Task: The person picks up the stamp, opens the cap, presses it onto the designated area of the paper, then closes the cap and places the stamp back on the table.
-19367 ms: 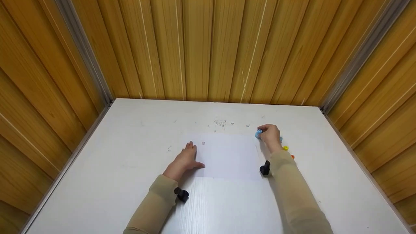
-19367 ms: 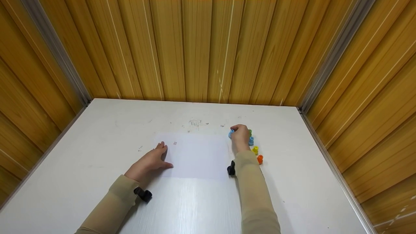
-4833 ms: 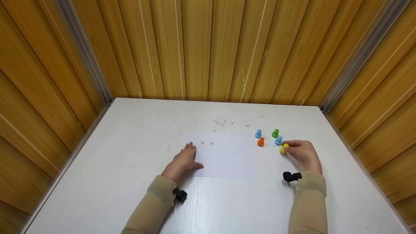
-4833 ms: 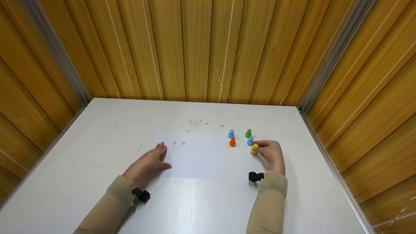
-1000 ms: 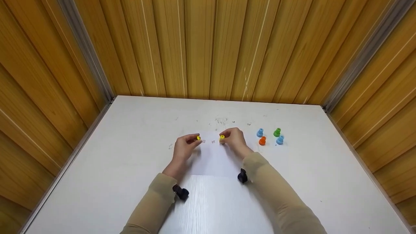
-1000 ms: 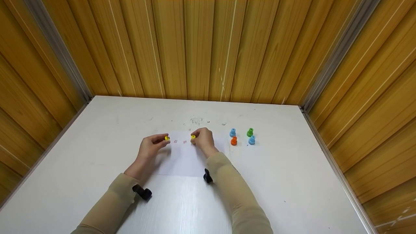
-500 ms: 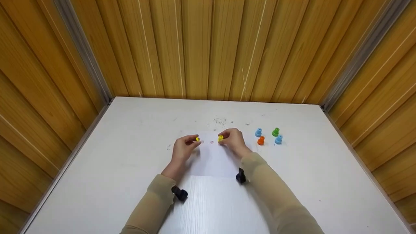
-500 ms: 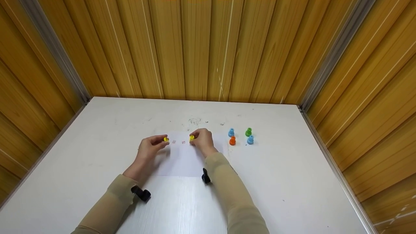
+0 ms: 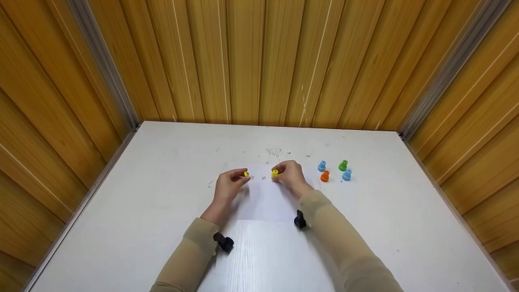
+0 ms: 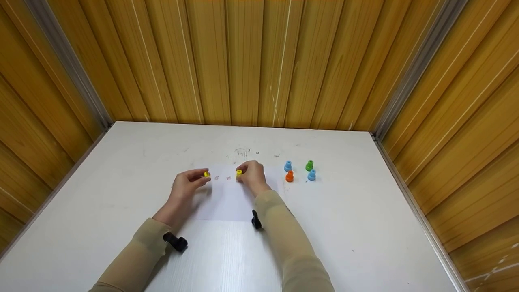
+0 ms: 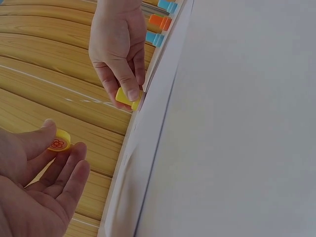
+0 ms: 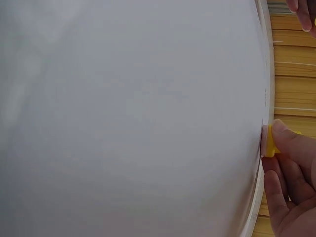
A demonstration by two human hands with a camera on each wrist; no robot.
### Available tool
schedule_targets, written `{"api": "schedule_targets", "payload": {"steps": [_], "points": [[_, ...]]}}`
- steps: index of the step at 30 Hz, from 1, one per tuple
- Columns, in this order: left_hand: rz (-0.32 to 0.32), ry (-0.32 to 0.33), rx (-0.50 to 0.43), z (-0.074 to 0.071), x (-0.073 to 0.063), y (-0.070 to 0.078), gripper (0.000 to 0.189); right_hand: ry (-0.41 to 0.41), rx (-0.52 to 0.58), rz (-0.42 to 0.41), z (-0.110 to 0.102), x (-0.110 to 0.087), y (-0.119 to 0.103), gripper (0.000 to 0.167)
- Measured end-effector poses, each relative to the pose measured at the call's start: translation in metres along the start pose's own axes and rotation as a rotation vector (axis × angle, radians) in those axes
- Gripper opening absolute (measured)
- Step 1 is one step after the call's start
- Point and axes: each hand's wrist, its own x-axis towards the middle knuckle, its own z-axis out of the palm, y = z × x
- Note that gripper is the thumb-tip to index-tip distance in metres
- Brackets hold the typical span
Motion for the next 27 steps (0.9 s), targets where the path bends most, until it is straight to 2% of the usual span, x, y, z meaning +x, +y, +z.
{"api": "schedule_targets", "payload": {"steps": [8,15,27], "points": [[-0.001,-0.008,0.026,0.0007,0.0005,-0.0012,0.034,-0.007,0.009,0.026,0.0002,0.0021,0.0011,0.024],[-0.013,-0.001,0.040,0.0011,-0.0002,-0.0013,0.034,0.018,-0.016,-0.015,0.0016,0.0023,0.0019,0.025],[-0.016,-0.009,0.038,0.0021,0.0008,-0.0008,0.034,0.026,-0.008,-0.014,0.0014,0.0016,0.0011,0.024]]}}
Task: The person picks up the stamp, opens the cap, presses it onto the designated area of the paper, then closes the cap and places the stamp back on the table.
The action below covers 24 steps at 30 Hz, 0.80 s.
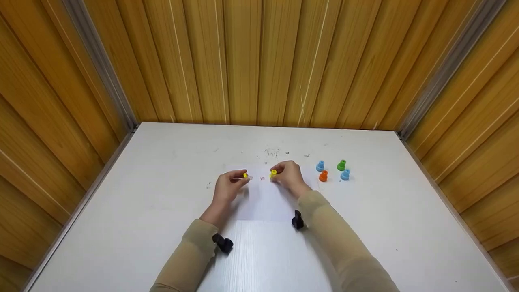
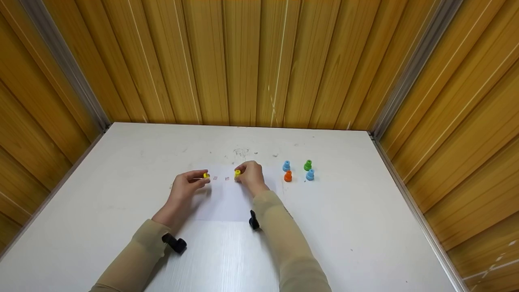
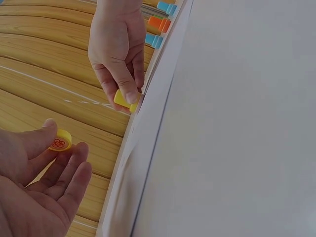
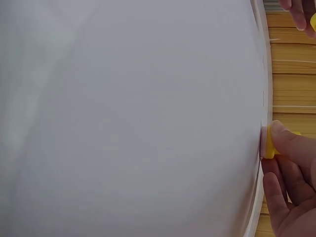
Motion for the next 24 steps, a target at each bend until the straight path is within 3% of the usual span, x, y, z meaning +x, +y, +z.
{"api": "schedule_targets", "payload": {"steps": [4,7,9,13,18,21,24], "points": [[-0.001,-0.003,-0.001,0.000,0.000,0.001,0.034,0.005,0.015,-0.014,0.000,0.001,0.001,0.024],[0.008,-0.005,-0.007,0.000,0.000,0.001,0.034,0.014,0.098,0.004,-0.003,0.001,0.001,0.025],[0.014,-0.009,-0.013,0.000,0.000,0.002,0.035,0.038,0.211,0.027,-0.007,0.000,-0.001,0.028],[0.034,-0.019,-0.066,0.002,-0.001,0.004,0.037,0.094,0.542,0.053,-0.021,-0.008,-0.007,0.036],[0.027,-0.061,-0.143,0.007,-0.005,0.006,0.034,0.083,0.901,0.107,-0.026,-0.030,-0.006,0.036],[0.023,-0.084,-0.146,0.010,-0.008,0.007,0.030,0.056,1.004,0.144,-0.021,-0.043,-0.003,0.030],[0.044,-0.110,-0.146,0.014,-0.010,0.008,0.028,0.025,1.031,0.159,-0.014,-0.053,-0.003,0.027]]}}
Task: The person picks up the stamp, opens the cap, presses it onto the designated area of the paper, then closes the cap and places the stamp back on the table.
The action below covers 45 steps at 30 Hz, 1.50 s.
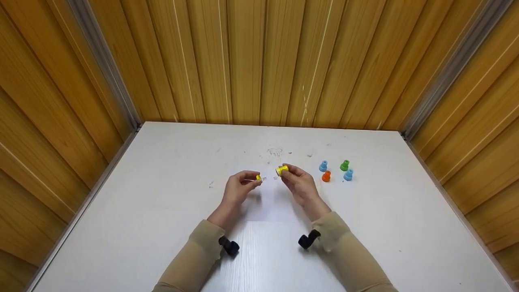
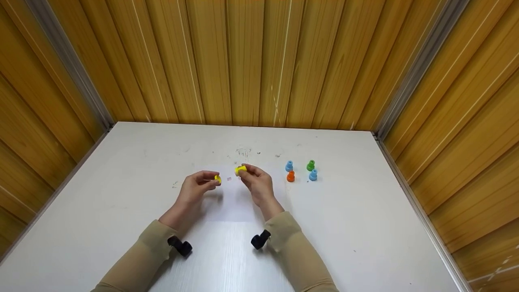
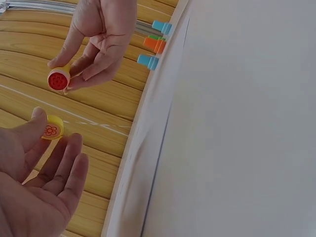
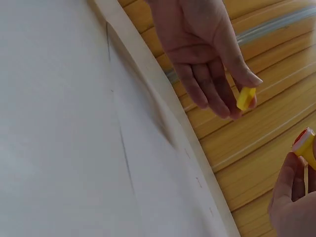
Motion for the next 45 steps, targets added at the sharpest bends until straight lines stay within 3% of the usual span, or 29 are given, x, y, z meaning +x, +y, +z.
{"api": "schedule_targets", "payload": {"steps": [7,19,29,33,38,45], "points": [[0.060,-0.058,-0.050,0.008,-0.003,-0.001,0.032,-0.049,-0.044,-0.001,0.008,-0.013,0.010,0.027],[0.078,-0.062,-0.016,0.010,-0.004,-0.002,0.028,-0.098,-0.140,-0.037,0.011,-0.018,0.020,0.027],[0.107,-0.049,0.045,0.012,-0.004,-0.001,0.024,-0.121,-0.221,-0.058,0.011,-0.019,0.021,0.038],[0.095,-0.049,0.048,0.012,-0.004,-0.001,0.026,-0.112,-0.240,-0.072,0.011,-0.019,0.022,0.036],[0.065,-0.079,0.071,0.007,-0.002,0.000,0.043,-0.076,-0.209,-0.060,0.009,-0.016,0.018,0.034],[-0.052,-0.075,0.297,-0.009,0.001,-0.002,0.060,-0.019,-0.177,-0.037,-0.002,-0.009,-0.001,0.032]]}}
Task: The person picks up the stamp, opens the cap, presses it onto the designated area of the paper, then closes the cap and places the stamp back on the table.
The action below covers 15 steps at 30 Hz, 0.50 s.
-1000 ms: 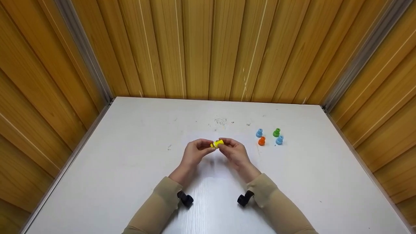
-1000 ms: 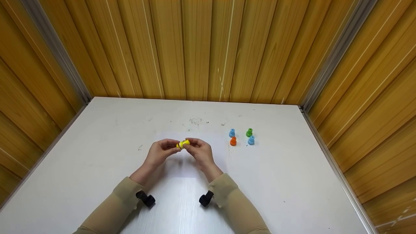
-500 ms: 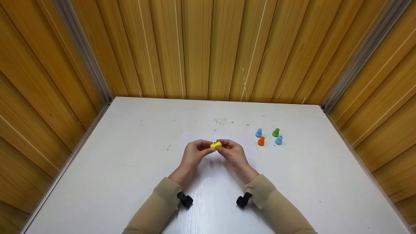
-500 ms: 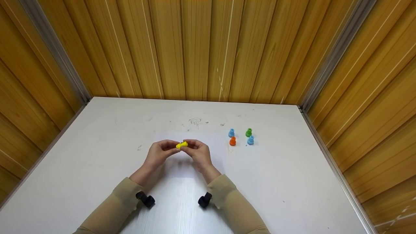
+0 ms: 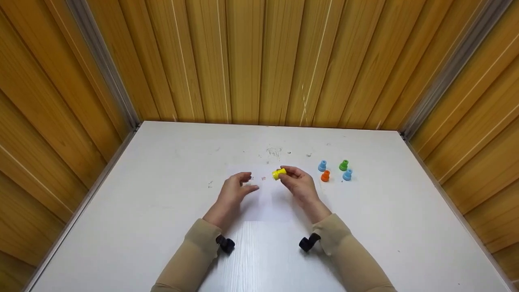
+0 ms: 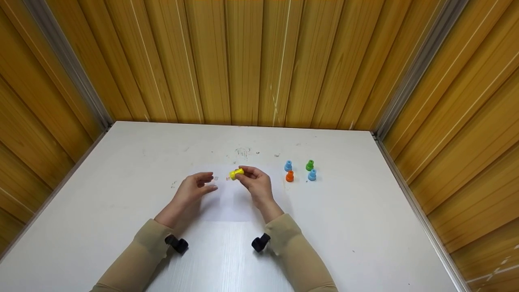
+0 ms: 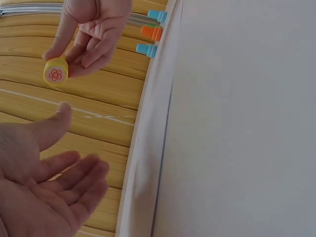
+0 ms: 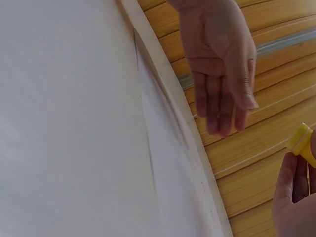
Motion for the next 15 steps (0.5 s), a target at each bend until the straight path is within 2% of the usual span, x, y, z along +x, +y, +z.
{"api": "schedule_targets", "payload": {"steps": [3,5,10,15], "points": [[-0.071,-0.048,0.144,-0.005,-0.002,-0.002,0.075,-0.003,0.020,0.006,-0.006,0.002,-0.005,0.033],[-0.095,-0.092,0.252,-0.006,-0.002,-0.004,0.085,-0.005,0.033,0.013,-0.009,0.004,-0.006,0.034],[-0.111,-0.185,0.443,-0.007,-0.002,-0.005,0.100,-0.007,0.026,0.028,-0.012,0.006,-0.009,0.035],[-0.102,-0.217,0.548,-0.007,-0.004,-0.005,0.099,-0.008,0.002,0.039,-0.013,0.006,-0.012,0.036]]}}
